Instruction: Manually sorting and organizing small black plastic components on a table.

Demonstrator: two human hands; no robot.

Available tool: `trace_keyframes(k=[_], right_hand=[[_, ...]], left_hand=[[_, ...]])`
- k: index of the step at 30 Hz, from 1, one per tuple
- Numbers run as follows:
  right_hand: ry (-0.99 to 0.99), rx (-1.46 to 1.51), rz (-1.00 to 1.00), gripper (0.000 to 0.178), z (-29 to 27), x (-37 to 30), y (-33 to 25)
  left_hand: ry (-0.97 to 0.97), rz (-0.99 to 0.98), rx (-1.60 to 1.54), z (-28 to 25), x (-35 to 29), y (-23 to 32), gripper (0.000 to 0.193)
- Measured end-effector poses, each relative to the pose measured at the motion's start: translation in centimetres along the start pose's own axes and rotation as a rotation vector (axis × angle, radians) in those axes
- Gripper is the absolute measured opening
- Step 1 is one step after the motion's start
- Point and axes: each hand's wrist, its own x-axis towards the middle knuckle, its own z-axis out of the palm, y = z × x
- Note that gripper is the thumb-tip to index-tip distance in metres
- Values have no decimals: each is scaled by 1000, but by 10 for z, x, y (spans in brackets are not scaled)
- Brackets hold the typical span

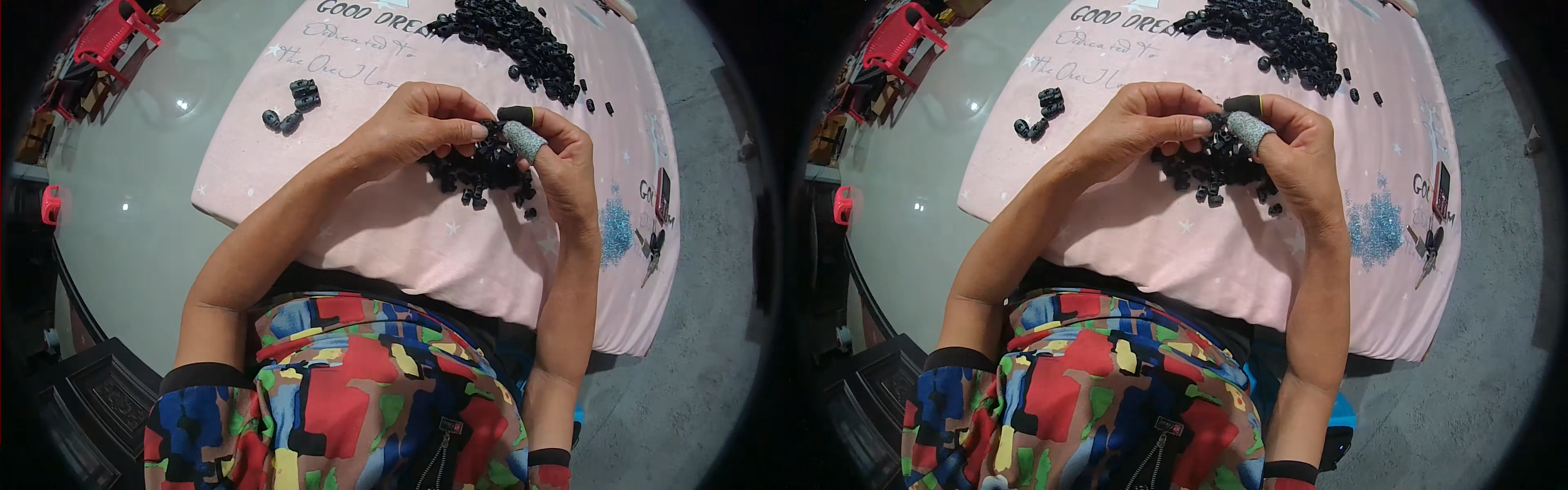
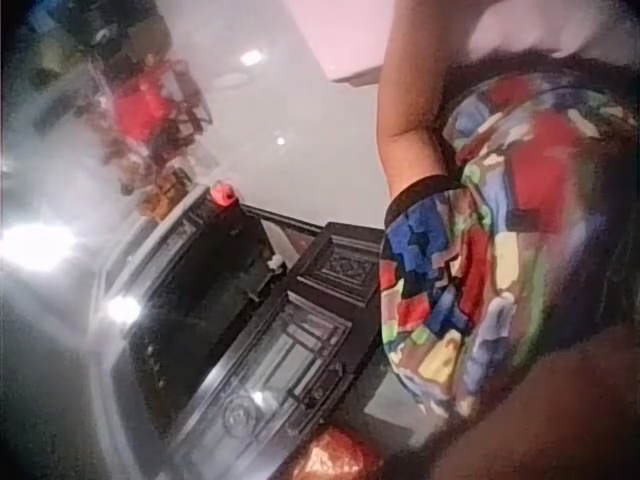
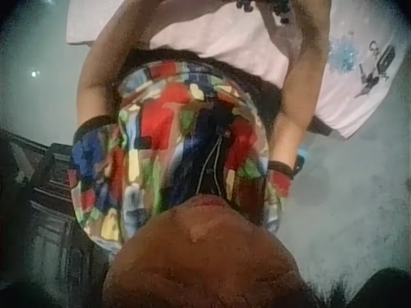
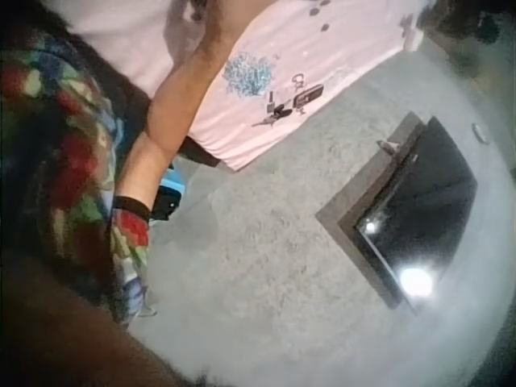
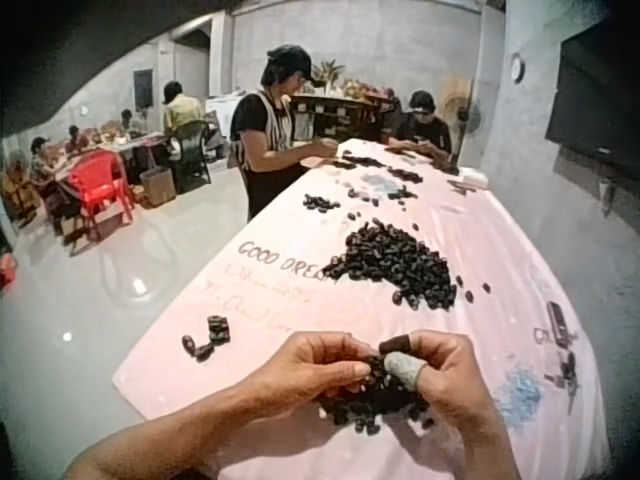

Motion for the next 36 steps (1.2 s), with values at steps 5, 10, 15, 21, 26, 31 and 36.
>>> trace_keyframes(k=[5,10,15,21,26,31,36], right_hand=[[-7,-23,23,17,1,-1,-1],[8,-23,5,16,1,1,4],[17,-27,14,15,2,0,4],[38,-64,28,12,8,-1,1],[67,-73,-18,10,11,-2,4],[83,-100,-23,10,14,-2,8],[88,-137,-31,11,16,-3,8]], left_hand=[[1,19,-9,-2,1,-4,24],[-5,11,19,0,0,1,25],[31,36,68,2,-2,2,22],[57,86,102,0,1,-7,21],[50,120,135,-1,3,-11,20],[58,107,149,-1,3,-14,20],[70,77,198,-2,4,-15,19]])
